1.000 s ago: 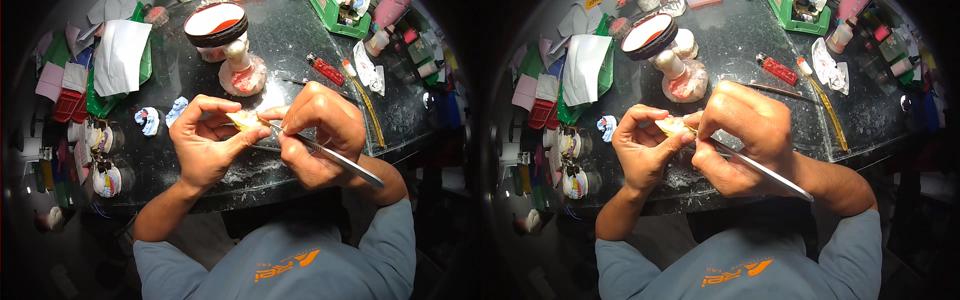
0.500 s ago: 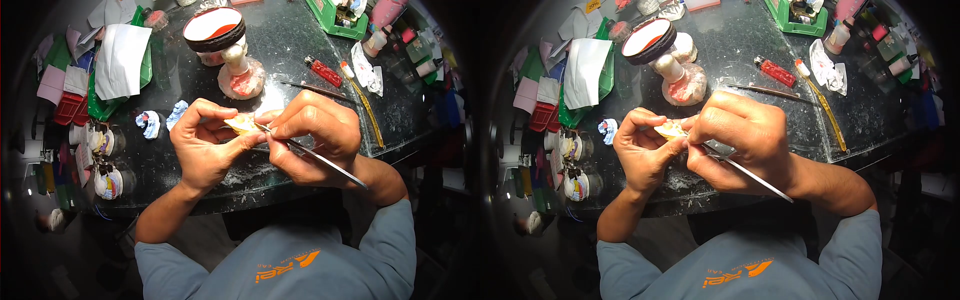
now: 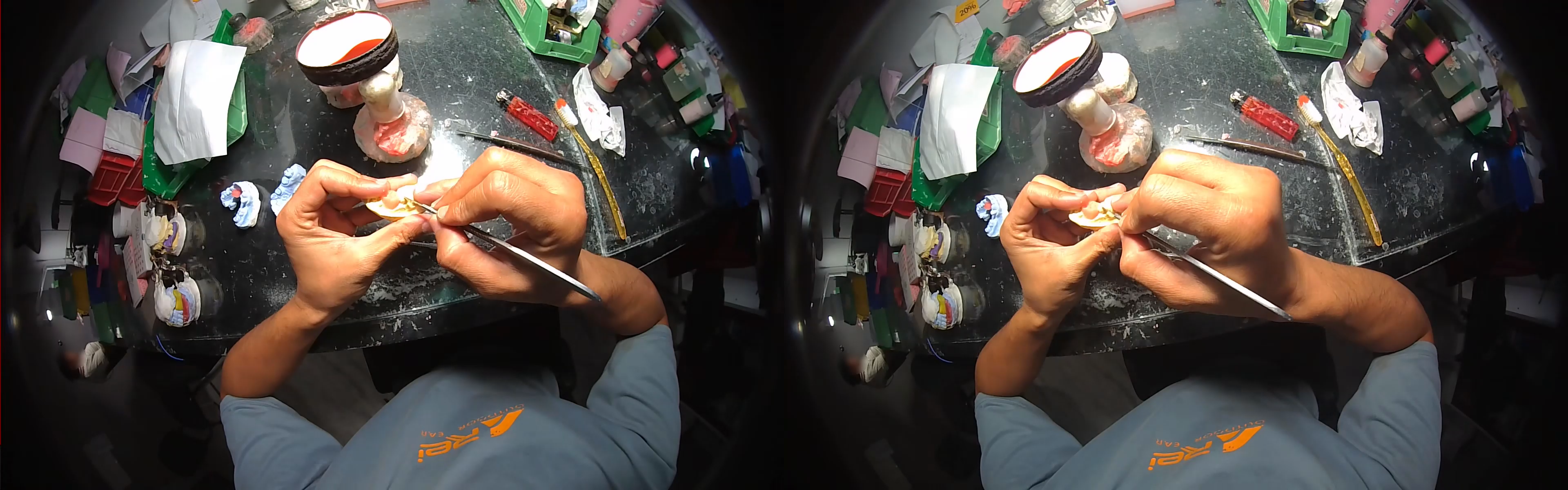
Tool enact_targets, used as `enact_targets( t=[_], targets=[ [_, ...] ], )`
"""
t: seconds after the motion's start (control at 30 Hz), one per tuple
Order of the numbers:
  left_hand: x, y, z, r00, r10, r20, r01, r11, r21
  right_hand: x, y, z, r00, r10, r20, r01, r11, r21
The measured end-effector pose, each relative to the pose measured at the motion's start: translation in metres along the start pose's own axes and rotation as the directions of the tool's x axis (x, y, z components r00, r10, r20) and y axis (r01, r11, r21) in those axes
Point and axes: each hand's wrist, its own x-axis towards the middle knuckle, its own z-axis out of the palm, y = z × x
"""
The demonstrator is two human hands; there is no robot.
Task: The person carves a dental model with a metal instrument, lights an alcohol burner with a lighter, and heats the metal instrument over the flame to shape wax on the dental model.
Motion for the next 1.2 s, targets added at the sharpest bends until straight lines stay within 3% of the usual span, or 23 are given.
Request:
enact_targets(
  t=[0.33, 0.47, 0.6, 1.2],
  targets=[
    [0.0, 0.001, 0.0, 1.0, 0.025, -0.007, -0.025, 0.999, 0.049, -0.001, 0.001, 0.002, 1.0, -0.017, -0.011, 0.017, 1.0, 0.004],
    [0.0, 0.003, 0.0, 1.0, 0.005, -0.013, -0.005, 0.999, 0.034, -0.005, 0.005, 0.009, 0.996, -0.016, -0.088, 0.02, 0.999, 0.043],
    [-0.001, 0.01, 0.004, 0.997, -0.07, -0.036, 0.071, 0.997, 0.029, -0.005, 0.004, 0.008, 0.996, -0.006, -0.089, 0.01, 0.999, 0.052],
    [-0.002, 0.006, 0.004, 0.998, -0.051, -0.046, 0.052, 0.999, 0.011, -0.004, 0.002, 0.007, 0.997, 0.007, -0.08, -0.004, 0.999, 0.04]
  ],
)
